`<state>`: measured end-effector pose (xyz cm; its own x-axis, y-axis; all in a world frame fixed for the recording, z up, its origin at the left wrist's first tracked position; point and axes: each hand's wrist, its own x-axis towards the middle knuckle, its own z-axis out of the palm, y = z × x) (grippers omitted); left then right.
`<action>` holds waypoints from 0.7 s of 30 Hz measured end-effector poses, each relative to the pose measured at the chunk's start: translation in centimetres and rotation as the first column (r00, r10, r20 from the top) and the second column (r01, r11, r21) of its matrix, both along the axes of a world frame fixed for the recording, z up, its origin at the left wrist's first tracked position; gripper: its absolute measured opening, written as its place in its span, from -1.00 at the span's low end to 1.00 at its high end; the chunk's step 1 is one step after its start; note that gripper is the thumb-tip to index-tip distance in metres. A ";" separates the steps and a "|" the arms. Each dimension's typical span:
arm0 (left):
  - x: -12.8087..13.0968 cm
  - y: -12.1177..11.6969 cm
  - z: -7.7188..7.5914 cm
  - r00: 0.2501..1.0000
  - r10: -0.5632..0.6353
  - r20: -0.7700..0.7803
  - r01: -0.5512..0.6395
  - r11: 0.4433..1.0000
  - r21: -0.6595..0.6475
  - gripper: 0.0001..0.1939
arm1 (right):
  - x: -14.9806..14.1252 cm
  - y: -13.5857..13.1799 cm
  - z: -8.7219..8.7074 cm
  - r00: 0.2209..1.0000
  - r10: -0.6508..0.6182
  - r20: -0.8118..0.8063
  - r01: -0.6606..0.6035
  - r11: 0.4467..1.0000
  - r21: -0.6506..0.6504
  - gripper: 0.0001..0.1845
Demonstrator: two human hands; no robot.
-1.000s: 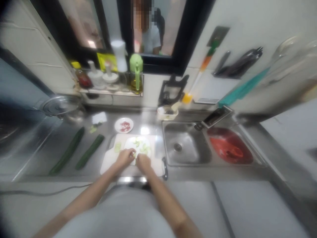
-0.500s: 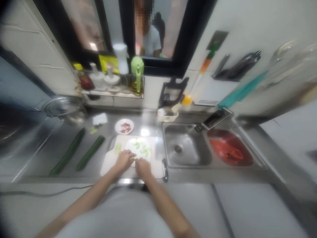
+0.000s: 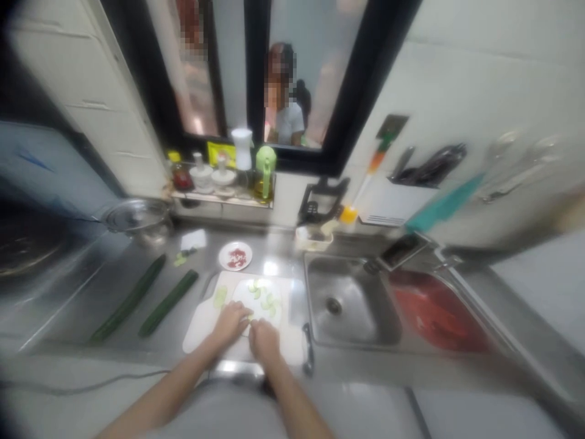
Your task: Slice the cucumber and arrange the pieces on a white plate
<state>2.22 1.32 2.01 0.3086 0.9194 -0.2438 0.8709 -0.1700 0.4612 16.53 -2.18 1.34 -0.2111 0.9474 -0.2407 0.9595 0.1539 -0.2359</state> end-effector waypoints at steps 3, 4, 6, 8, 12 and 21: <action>0.1 -0.1 0.0 1.000 0.013 0.016 -0.014 1.000 0.012 -0.70 | 0.0 0.0 -0.2 1.000 -0.004 0.000 0.004 1.000 0.015 -0.71; 0.1 -0.1 0.0 1.000 0.017 0.022 -0.018 1.000 0.014 -0.70 | 0.0 0.1 -0.3 1.000 -0.005 -0.002 0.005 1.000 0.021 -0.72; 0.2 -0.1 -0.1 0.999 0.022 0.032 -0.023 1.000 0.012 -0.69 | 0.0 0.1 -0.3 1.000 -0.008 -0.005 0.008 1.000 0.029 -0.72; 0.3 0.0 -0.2 0.999 0.028 0.033 -0.028 1.000 0.003 -0.69 | 0.0 0.3 -0.3 1.000 -0.005 -0.006 0.005 0.999 0.032 -0.73; 0.6 0.3 -0.2 0.999 0.036 0.003 -0.036 0.999 -0.012 -0.71 | -0.1 0.7 0.0 1.000 0.025 0.010 -0.025 0.999 0.040 -0.72; 0.9 0.4 -0.1 0.999 0.042 -0.013 -0.042 0.999 -0.022 -0.71 | -0.4 0.5 -0.4 0.999 0.032 0.037 -0.035 0.997 0.065 -0.64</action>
<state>3.13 1.76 1.93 0.2663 0.9260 -0.2677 0.8830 -0.1230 0.4529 16.10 -1.69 0.95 -0.2353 0.9539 -0.1861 0.9612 0.2000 -0.1900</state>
